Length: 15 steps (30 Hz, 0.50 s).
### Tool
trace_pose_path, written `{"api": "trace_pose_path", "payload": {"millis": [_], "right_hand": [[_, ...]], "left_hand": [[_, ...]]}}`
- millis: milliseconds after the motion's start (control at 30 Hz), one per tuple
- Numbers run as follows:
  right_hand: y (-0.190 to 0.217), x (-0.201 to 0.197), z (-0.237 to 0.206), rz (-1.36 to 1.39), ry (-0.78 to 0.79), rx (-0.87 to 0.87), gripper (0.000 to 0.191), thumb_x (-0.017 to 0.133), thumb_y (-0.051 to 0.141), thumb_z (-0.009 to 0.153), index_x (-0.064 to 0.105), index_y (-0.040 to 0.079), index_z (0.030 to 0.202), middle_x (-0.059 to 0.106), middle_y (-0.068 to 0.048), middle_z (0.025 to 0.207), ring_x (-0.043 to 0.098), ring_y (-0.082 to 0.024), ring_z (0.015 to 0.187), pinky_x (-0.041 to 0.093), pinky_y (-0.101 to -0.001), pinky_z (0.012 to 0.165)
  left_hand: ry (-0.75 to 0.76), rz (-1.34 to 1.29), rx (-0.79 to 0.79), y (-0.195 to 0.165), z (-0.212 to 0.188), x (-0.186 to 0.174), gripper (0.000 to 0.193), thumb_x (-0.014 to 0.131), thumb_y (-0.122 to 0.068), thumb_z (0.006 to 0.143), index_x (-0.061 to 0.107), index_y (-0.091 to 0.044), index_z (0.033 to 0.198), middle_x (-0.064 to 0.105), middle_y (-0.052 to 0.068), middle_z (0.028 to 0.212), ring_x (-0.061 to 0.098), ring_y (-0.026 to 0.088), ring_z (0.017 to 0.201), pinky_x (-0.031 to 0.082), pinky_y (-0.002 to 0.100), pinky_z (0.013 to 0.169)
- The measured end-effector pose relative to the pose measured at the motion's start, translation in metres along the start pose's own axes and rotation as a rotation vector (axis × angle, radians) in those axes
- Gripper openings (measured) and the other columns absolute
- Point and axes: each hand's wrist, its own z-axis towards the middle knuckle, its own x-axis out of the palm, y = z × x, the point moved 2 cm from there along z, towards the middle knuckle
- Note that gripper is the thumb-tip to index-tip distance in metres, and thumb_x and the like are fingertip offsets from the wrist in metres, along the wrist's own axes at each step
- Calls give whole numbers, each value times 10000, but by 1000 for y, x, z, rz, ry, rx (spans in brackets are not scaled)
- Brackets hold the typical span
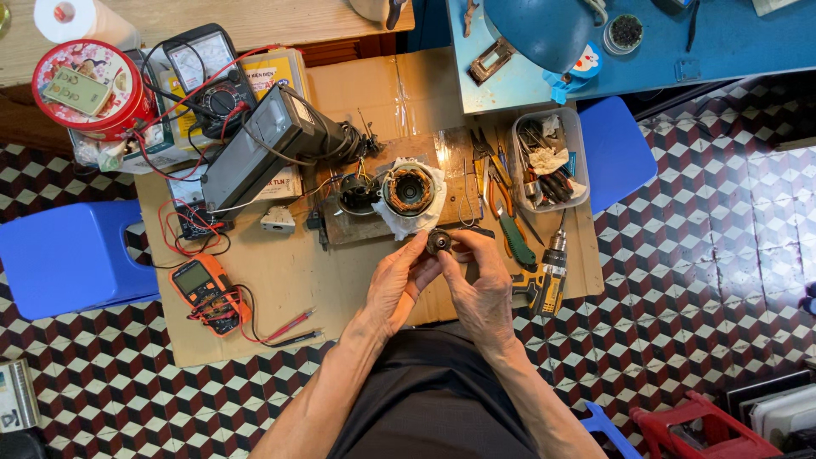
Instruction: The person disassembles a small electric motor, removes the rotor, and inspects the internal components using a flashlight. They then reassemble the motor by inserting the rotor back into the stator and rotating it to check alignment.
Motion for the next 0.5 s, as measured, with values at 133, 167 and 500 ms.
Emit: {"api": "trace_pose_path", "payload": {"millis": [133,167,500], "right_hand": [[-7,-9,-1,-4,-35,80,267,687,71,961,633,22,1218,692,-86,1052,699,-159,938,576,-293,818],[-9,-12,-2,5,-35,90,262,680,76,967,633,21,1219,694,-84,1052,700,-157,943,576,-290,831],[-39,-4,2,645,108,507,316,607,165,1018,651,-4,1281,699,-87,1209,607,-166,1114,477,-320,1012]], "left_hand": [[-9,-10,3,-4,-1,2,371,657,-312,979,680,-16,1203,724,57,1117,686,127,1014,592,284,963],[-4,-14,4,-5,-2,3,381,658,-315,979,679,-9,1204,727,62,1119,688,131,1012,595,283,959],[1,-10,-10,-13,-8,11,405,664,-315,980,673,12,1219,723,80,1103,703,132,997,608,278,934]]}}
